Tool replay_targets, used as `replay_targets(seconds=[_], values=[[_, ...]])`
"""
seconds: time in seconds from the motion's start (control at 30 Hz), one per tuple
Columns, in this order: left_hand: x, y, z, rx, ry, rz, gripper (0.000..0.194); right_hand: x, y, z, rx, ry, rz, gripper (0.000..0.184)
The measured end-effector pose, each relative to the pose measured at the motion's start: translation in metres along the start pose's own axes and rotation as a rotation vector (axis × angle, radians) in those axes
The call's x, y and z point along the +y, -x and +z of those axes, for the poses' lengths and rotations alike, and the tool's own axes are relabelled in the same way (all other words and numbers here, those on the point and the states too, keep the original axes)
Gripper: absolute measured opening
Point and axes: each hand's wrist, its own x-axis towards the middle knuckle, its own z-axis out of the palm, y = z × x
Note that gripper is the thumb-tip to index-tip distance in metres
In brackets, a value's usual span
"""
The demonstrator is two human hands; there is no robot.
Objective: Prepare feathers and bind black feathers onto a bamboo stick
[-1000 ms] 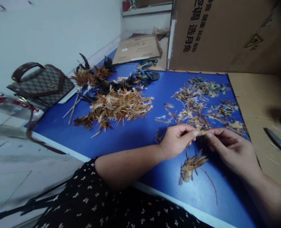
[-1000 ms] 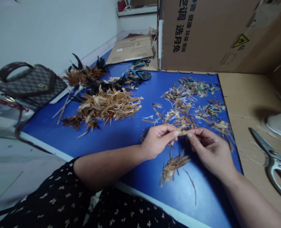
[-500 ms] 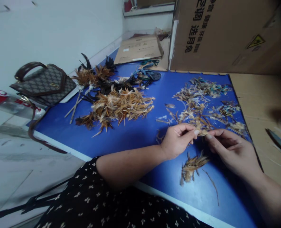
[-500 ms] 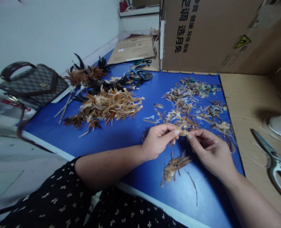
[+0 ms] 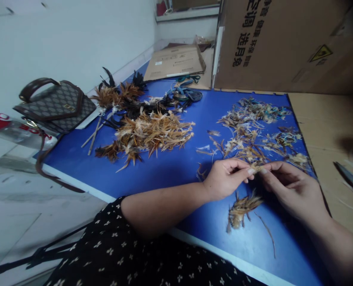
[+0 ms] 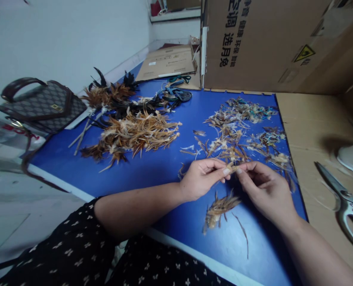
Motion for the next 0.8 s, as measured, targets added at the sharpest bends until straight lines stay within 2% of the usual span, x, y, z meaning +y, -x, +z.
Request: replay_targets(seconds=[0.27,0.5,0.7,0.8], values=[[-0.0020,-0.0030,0.0012,0.089,0.084,0.006,0.045,0.0013,0.0004,-0.0009,0.016,0.033,0.015,0.053],[-0.0034,-0.0041,0.0007,0.079,0.065,0.017,0.045,0.0068,0.0011,-0.0074,0.007,0.022,0.009,0.054],[0.0021,-0.0025,-0.0002,-0.017,-0.037,0.069,0.039,0.0036,0.0003,-0.0055,0.040,0.039,-0.010,0.052],[-0.0007,-0.0025,-0.0001,0.015,-0.006,0.060,0.040,0.0014,0.0005,-0.0041,0.033,0.051,-0.008,0.053]])
